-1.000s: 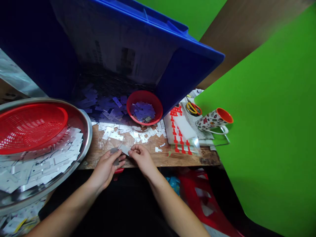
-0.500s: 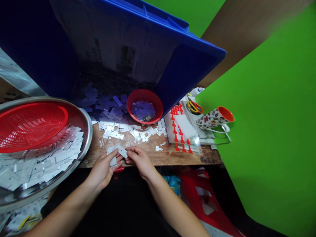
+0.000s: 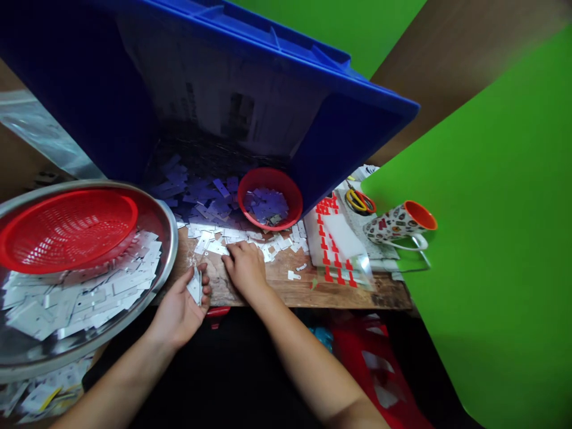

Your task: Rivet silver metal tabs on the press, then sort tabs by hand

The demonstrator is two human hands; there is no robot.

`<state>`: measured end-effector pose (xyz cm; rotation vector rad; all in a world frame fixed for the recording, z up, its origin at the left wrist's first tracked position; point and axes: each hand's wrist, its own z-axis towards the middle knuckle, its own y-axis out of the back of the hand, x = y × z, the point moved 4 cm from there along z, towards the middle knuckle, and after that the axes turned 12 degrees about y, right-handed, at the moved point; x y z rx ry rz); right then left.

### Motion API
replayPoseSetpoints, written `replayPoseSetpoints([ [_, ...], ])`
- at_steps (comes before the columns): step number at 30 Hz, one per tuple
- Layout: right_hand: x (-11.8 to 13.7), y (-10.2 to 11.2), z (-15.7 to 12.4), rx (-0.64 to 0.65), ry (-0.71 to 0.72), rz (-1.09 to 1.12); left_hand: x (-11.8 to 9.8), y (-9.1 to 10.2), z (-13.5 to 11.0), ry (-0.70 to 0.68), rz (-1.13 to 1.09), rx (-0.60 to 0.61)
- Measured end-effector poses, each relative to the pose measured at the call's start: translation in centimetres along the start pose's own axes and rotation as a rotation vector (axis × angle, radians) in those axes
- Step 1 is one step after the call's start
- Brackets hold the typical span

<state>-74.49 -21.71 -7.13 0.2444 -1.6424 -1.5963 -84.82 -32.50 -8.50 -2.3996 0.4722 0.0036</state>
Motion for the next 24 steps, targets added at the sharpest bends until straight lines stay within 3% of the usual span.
replayPoseSetpoints([
  [6, 0.2, -0.4, -0.3, 0.027, 0.011, -0.069, -0.3, -0.2, -0.1, 0.014, 0.003, 0.096],
  [17, -0.4, 0.1, -1.5, -0.024, -0.088, 0.087, -0.6, 0.6, 0.0, -0.099, 0.033, -0.079],
  [20, -0.6, -0.1, -1.7, -0.077, -0.164, 0.351, -0.4, 0.6, 0.2, -0.154, 0.131, -0.133],
  [24, 0.0, -1.1, -2.6, -0.097, -0.391, 1.018, 0.4, 0.1, 0.4, -0.226, 0.260, -0.139],
])
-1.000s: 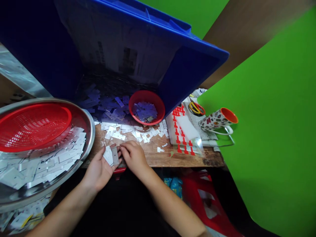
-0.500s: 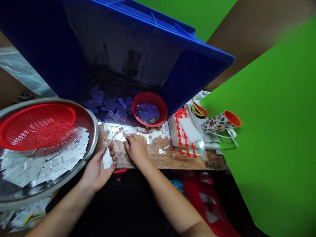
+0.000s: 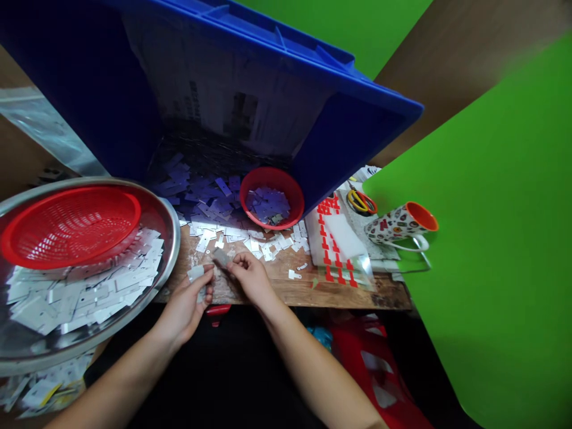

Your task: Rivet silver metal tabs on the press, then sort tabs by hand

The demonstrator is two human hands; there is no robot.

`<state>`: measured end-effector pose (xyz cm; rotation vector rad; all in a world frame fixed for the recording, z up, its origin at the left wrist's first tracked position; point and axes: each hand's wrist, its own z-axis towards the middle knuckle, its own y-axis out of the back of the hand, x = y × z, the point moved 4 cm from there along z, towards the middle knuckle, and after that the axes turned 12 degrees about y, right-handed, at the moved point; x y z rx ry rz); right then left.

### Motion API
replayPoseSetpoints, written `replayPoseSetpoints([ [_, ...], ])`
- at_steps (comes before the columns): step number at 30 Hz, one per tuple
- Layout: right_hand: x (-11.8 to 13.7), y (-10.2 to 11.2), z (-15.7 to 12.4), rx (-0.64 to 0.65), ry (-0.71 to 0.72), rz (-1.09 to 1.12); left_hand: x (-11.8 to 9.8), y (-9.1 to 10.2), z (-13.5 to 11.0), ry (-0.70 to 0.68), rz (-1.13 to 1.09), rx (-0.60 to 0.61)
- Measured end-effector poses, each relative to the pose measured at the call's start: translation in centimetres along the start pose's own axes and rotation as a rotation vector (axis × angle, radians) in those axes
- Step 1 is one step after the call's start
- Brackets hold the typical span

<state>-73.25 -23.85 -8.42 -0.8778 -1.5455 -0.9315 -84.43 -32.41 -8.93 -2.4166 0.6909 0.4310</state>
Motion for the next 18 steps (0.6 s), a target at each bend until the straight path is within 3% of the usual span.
replayPoseSetpoints([
  [2, 0.3, -0.5, -0.8, 0.017, -0.052, 0.203, 0.3, -0.6, -0.1, -0.030, 0.031, 0.033],
  [7, 0.9, -0.3, -2.2, -0.023, -0.153, 0.421, 0.0, -1.3, -0.5, -0.081, 0.055, 0.076],
  [12, -0.1, 0.1, -2.4, -0.036, -0.266, 0.571, -0.1, -1.1, -0.9, 0.123, -0.151, 0.121],
  [15, -0.4, 0.4, -2.5, -0.121, -0.184, 0.526, -0.3, -1.3, -1.3, 0.180, -0.204, 0.188],
  [18, 0.5, 0.8, -3.2, -0.161, 0.045, 0.214, -0.2, -1.3, -1.4, 0.188, -0.197, 0.240],
])
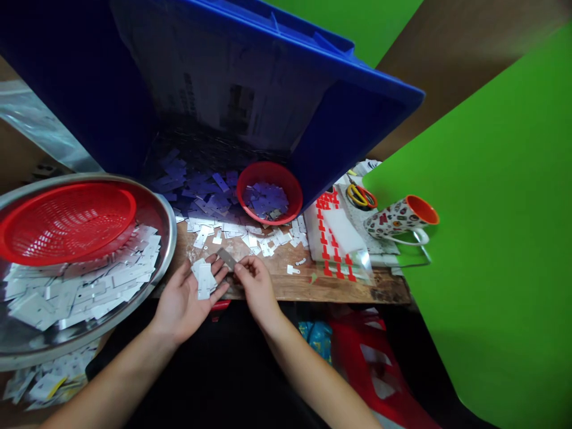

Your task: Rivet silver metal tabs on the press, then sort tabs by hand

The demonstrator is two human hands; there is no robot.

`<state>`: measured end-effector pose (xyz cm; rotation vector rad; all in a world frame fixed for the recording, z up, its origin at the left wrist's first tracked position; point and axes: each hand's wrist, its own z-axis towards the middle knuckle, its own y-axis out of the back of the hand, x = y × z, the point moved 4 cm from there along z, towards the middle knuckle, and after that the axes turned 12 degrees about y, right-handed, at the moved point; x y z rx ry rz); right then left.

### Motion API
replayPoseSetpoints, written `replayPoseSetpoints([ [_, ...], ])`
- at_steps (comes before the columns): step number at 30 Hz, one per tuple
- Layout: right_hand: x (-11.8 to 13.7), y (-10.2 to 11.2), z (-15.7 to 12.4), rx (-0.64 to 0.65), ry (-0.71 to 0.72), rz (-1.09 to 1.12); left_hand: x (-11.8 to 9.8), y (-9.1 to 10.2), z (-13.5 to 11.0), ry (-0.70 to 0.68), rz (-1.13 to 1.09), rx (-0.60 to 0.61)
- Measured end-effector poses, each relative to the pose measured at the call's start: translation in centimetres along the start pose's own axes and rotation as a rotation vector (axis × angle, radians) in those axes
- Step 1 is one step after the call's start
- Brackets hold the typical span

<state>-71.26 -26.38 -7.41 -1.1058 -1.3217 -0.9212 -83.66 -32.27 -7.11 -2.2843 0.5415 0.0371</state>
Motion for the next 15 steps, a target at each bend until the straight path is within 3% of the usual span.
replayPoseSetpoints([
  [3, 1.8, -0.9, -1.3, 0.240, 0.316, -0.337, 0.1, 0.0, 0.1, 0.011, 0.007, 0.042],
  [5, 2.5, -1.2, -2.1, 0.345, 0.436, -0.438, 0.2, 0.0, 0.1, 0.021, 0.008, 0.061],
  [10, 1.9, 0.0, -2.3, 0.212, 0.388, -0.522, 0.2, 0.0, -0.1, 0.019, -0.043, 0.102],
  [15, 1.6, -0.4, -2.3, 0.277, 0.384, -0.607, 0.2, 0.2, 0.0, 0.024, -0.039, 0.115],
])
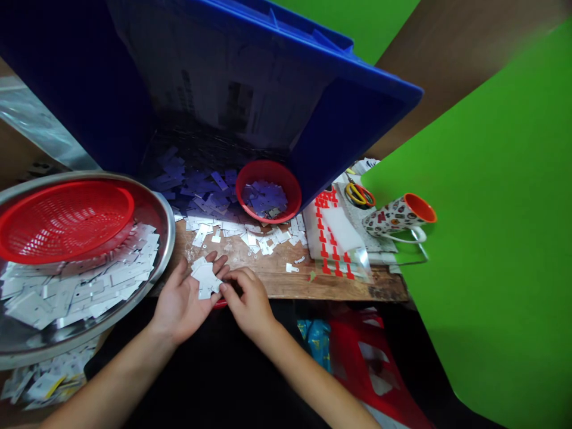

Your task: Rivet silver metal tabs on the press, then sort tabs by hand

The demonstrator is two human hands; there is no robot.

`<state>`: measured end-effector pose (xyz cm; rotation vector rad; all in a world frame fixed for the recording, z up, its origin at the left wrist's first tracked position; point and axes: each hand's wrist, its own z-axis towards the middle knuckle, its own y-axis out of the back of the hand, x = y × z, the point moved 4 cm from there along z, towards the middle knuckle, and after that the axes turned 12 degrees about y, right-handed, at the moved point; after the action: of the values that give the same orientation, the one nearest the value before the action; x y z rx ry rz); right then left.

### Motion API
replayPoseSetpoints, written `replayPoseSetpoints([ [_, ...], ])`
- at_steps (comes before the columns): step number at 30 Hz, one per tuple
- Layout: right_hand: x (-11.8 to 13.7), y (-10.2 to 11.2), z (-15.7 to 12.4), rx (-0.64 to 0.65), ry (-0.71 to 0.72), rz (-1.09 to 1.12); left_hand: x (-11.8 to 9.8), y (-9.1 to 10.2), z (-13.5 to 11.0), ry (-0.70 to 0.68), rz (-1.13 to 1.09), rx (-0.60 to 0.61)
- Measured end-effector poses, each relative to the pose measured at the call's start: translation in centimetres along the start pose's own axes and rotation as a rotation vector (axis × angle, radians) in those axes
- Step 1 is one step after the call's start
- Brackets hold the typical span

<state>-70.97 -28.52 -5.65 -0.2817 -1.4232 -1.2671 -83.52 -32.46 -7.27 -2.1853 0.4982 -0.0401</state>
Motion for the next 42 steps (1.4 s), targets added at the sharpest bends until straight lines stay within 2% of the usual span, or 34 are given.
replayPoseSetpoints([
  [5, 0.3, -0.5, 0.4, 0.054, -0.052, -0.149, 0.1, -0.1, 0.0, 0.001, 0.009, 0.034],
  [7, -0.2, -0.9, 0.4, 0.033, -0.087, -0.095, 0.2, -0.1, 0.1, -0.004, -0.005, 0.008],
  [11, -1.9, -1.5, 0.3, -0.098, -0.214, 0.161, 0.4, -0.3, 0.1, 0.009, -0.030, -0.022],
  [13, -2.2, -1.4, 0.3, -0.150, -0.238, 0.157, 0.6, -0.4, 0.2, 0.025, -0.031, 0.004],
  [15, -1.5, -1.0, 0.3, -0.145, -0.147, -0.003, 0.6, -0.5, 0.2, 0.037, -0.027, 0.029],
  [19, 1.1, -1.0, -0.1, 0.018, 0.210, -0.401, 0.7, -0.7, 0.3, 0.063, -0.047, 0.052],
  [21, 1.7, -1.2, -0.5, 0.068, 0.310, -0.500, 0.6, -0.7, 0.3, 0.075, -0.062, 0.030],
  [25, 1.7, -1.5, -1.0, 0.094, 0.408, -0.524, 0.2, -0.8, 0.3, 0.068, -0.064, 0.002],
  [30, 1.9, -1.6, -1.4, 0.079, 0.499, -0.464, -0.1, -0.8, 0.3, 0.043, -0.063, 0.028],
  [35, 1.7, -2.1, -1.8, 0.083, 0.399, -0.360, -0.1, -0.7, 0.4, 0.037, -0.044, 0.059],
  [39, 1.4, -2.6, -1.4, 0.153, 0.190, -0.242, 0.2, -0.6, 0.5, 0.114, -0.025, 0.042],
  [42, 1.6, -2.8, -0.9, 0.177, 0.043, -0.204, 0.3, -0.6, 0.5, 0.082, -0.017, 0.027],
])
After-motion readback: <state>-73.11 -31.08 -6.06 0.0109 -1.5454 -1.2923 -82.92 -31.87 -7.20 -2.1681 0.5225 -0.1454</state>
